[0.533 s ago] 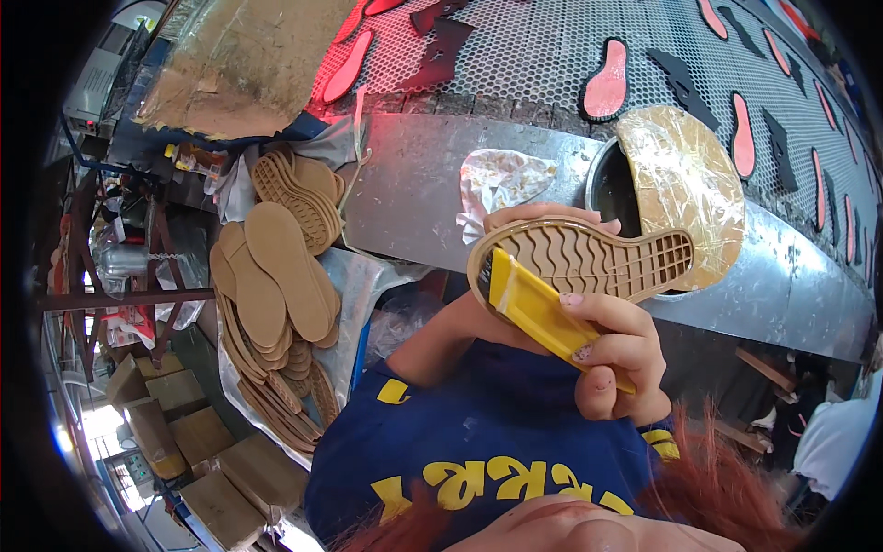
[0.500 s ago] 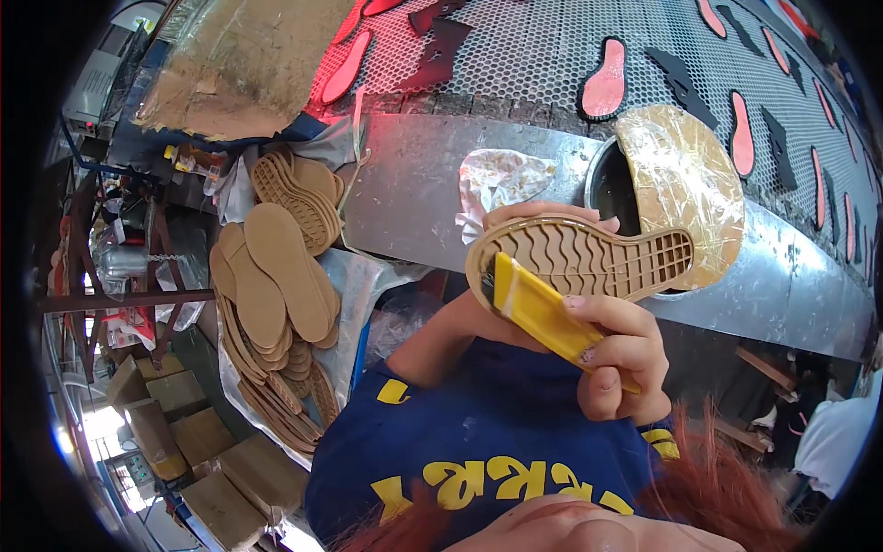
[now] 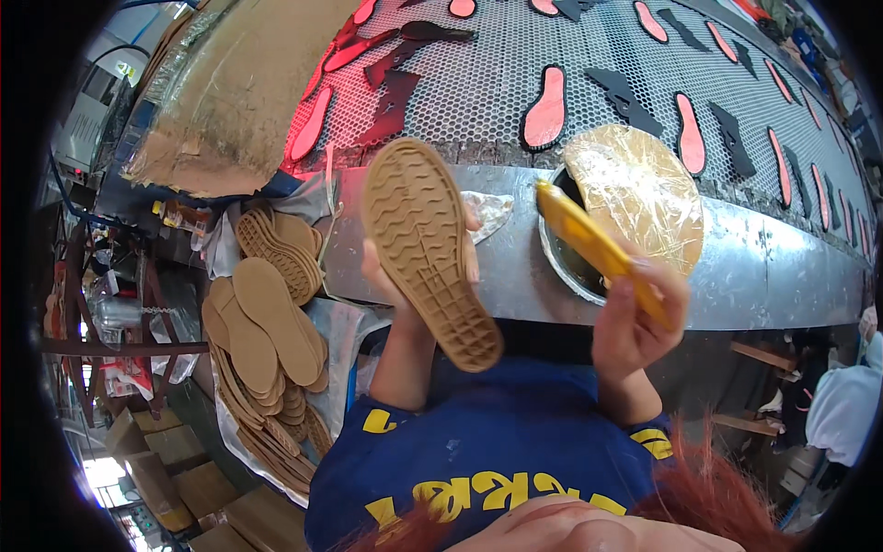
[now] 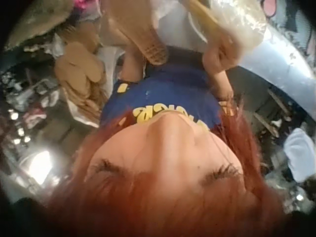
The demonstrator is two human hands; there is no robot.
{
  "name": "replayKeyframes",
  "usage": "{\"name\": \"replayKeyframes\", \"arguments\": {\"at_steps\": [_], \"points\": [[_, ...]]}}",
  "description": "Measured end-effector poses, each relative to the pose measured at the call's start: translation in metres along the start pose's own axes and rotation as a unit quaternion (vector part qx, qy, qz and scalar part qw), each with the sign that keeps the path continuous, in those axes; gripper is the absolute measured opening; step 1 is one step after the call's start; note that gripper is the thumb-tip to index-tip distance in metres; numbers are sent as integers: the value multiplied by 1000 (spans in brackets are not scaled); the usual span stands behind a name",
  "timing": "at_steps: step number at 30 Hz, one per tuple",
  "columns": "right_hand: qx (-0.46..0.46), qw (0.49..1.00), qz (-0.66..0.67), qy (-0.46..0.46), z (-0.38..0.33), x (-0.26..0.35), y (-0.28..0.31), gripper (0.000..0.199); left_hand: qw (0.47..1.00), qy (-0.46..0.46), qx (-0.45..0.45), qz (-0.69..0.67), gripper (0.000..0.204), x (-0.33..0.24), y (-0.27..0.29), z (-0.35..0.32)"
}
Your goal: The person repeatedly picks up brown shoe soles from a stack and applies a yellow adhesive to the textured bottom surface using a yellow plastic scraper. The person works at a metal table in a workshop environment, handling the soles one at a time and placing them back on the stack after treatment.
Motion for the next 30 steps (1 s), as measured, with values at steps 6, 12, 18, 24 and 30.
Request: {"name": "replayKeyframes", "arguments": {"at_steps": [6,12,18,24,30], "points": [[202,949,-216,109,30,-10,-64,19,972,125,-194,-51,77,24,-3,-21],[304,933,-119,149,-36,24,-99,26,952,242,-58,-178,76,29,0,-16],[199,973,-118,17,31,-38,-55,35,953,224,-167,-116,76,21,-5,-31],[264,935,-188,144,-20,5,-95,22,950,238,-138,-146,74,18,4,-34],[320,945,8,71,-29,11,-108,25,941,247,-202,-110,71,25,33,-38]]}}
Point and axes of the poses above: each hand's wrist, its own z-axis towards the middle knuckle, its own y-axis out of the back of the hand, x = y × z, the point moved 8 cm from there along z, towards the middle knuckle, and after that the axes turned 6 degrees about x, right-handed, at the moved point
